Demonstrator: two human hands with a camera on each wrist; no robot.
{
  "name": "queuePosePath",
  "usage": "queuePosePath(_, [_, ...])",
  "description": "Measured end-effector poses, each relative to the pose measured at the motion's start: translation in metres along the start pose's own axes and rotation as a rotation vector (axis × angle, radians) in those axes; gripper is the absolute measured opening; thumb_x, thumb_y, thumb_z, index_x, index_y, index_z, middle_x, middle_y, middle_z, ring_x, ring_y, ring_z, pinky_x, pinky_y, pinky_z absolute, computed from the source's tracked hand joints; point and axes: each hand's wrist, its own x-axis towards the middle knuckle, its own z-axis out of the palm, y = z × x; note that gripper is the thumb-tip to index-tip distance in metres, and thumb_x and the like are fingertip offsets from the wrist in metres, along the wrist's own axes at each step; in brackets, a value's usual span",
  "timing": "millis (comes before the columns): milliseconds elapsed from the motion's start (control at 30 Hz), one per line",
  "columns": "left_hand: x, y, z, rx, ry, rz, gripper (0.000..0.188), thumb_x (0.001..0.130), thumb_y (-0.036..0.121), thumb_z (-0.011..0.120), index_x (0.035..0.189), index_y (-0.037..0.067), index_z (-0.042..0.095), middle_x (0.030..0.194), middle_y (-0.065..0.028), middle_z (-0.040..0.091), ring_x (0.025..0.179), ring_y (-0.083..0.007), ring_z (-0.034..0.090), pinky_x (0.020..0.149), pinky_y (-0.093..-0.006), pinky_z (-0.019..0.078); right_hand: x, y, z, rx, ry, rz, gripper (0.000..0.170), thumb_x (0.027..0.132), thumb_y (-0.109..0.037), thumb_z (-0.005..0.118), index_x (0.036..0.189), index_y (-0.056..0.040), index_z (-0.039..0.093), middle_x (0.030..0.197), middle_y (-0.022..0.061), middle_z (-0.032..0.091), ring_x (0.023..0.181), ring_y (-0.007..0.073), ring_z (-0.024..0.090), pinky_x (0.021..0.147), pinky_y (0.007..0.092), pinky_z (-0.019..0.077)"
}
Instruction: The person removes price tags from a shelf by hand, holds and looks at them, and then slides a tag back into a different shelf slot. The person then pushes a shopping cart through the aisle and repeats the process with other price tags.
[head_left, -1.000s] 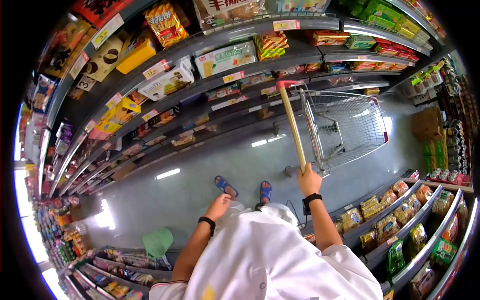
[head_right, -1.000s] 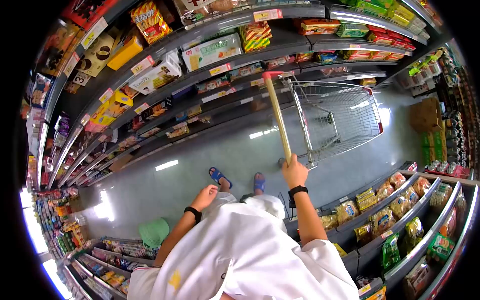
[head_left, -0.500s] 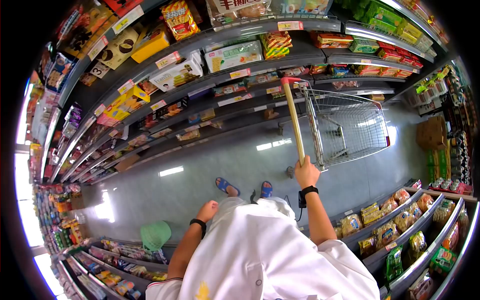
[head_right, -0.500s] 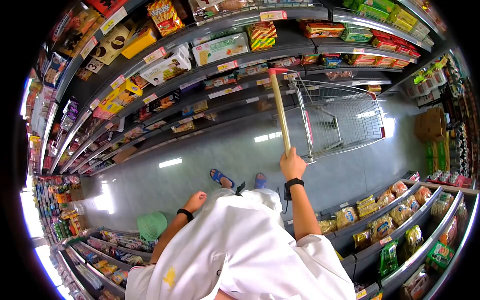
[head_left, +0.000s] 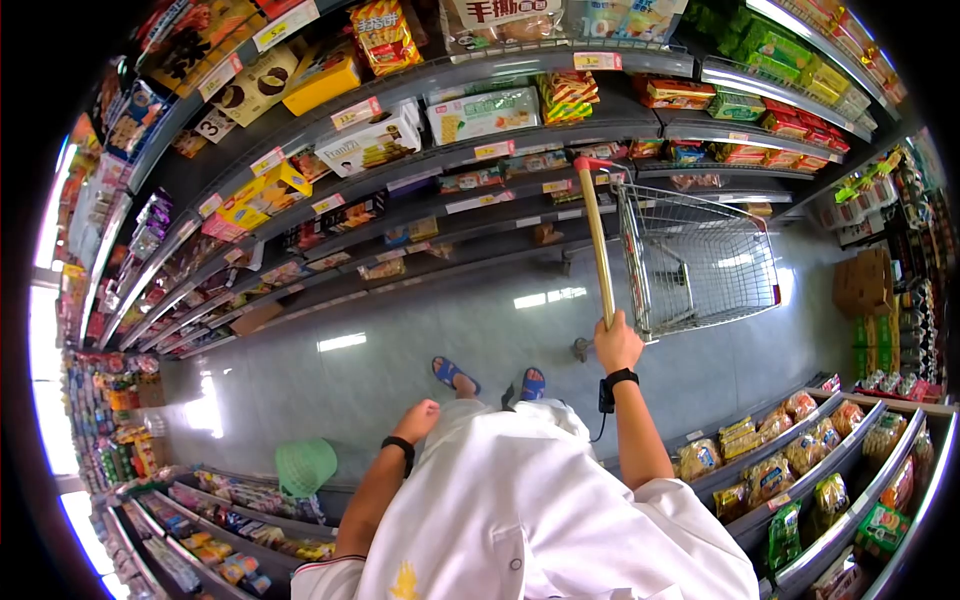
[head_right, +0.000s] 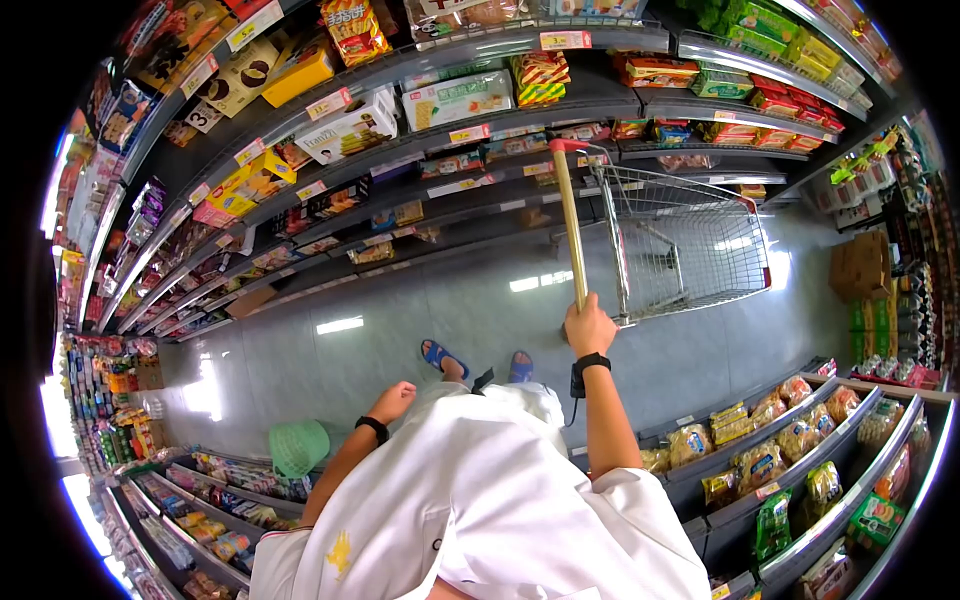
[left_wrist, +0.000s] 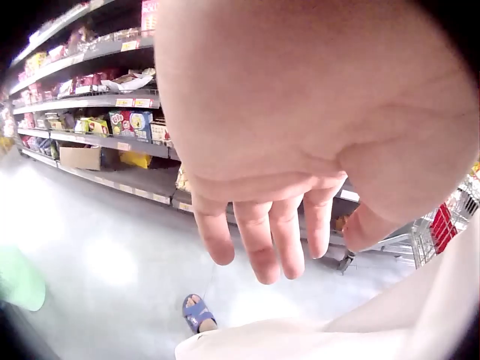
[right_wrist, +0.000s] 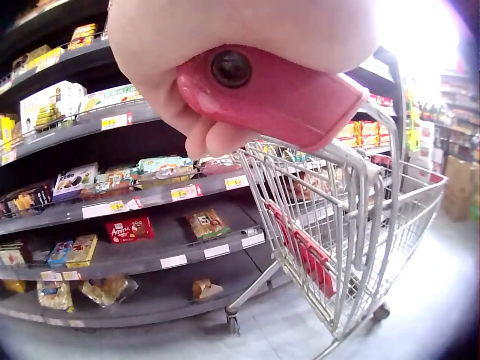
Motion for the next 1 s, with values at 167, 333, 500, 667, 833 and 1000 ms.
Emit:
queuePosePath(167, [0.0,-0.003,0.007,0.015,-0.028,0.008,0.032,0.097,0.022,0.064,0.12,0.0,0.064,0.109,-0.0139,0.072,0.101,-0.0224,0.068,0.089,-0.0351,0.0531,-0.002,0.003,0.002,-0.005,-0.007,0.008,0.027,0.093,-0.036,0.058,0.101,-0.01,0.055,0.078,0.0232,0.07,0.072,0.0475,0.067,0.069,0.0587,0.051])
queuePosePath(333, [-0.005,-0.015,0.009,-0.005,-0.009,0.026,0.032,0.096,0.023,0.065,0.118,0.0,0.064,0.108,-0.0159,0.073,0.102,-0.0249,0.069,0.089,-0.036,0.0538,-0.004,0.001,-0.002,-0.011,-0.016,-0.008,0.027,0.094,-0.033,0.056,0.102,-0.0081,0.055,0.077,0.0249,0.07,0.072,0.0474,0.068,0.068,0.0589,0.0506])
queuePosePath(500, [-0.008,-0.033,0.013,-0.042,-0.004,0.008,0.033,0.094,0.025,0.065,0.116,0.001,0.065,0.109,-0.0191,0.073,0.102,-0.0284,0.07,0.088,-0.0377,0.0545,-0.004,-0.002,-0.005,-0.017,-0.03,-0.007,0.028,0.094,-0.033,0.056,0.104,-0.0074,0.056,0.079,0.0259,0.07,0.074,0.0478,0.068,0.069,0.0595,0.0503])
queuePosePath(667, [-0.01,-0.038,0.015,-0.005,-0.005,-0.017,0.035,0.092,0.026,0.066,0.117,0.001,0.065,0.109,-0.0181,0.073,0.101,-0.028,0.07,0.088,-0.0378,0.0544,-0.003,0.002,0.001,-0.029,-0.028,0.012,0.03,0.093,-0.038,0.057,0.101,-0.0084,0.056,0.081,0.0243,0.071,0.076,0.0485,0.067,0.071,0.0594,0.0503])
queuePosePath(833, [-0.006,-0.049,0.022,-0.05,-0.003,0.012,0.034,0.092,0.026,0.065,0.116,0.001,0.064,0.109,-0.0176,0.073,0.101,-0.0288,0.07,0.088,-0.0381,0.0543,-0.004,0.005,0.003,-0.03,-0.015,0.009,0.03,0.093,-0.039,0.057,0.102,-0.0099,0.056,0.08,0.024,0.07,0.075,0.0484,0.067,0.07,0.0597,0.0497])
queuePosePath(1000, [-0.003,-0.05,0.026,-0.089,-0.029,-0.025,0.033,0.096,0.021,0.064,0.121,0.0,0.061,0.11,-0.0142,0.071,0.099,-0.0217,0.068,0.087,-0.0357,0.0539,-0.006,0.005,0.005,-0.033,0.02,-0.013,0.031,0.093,-0.04,0.057,0.104,-0.0113,0.056,0.08,0.0236,0.071,0.076,0.0479,0.068,0.069,0.0592,0.0504])
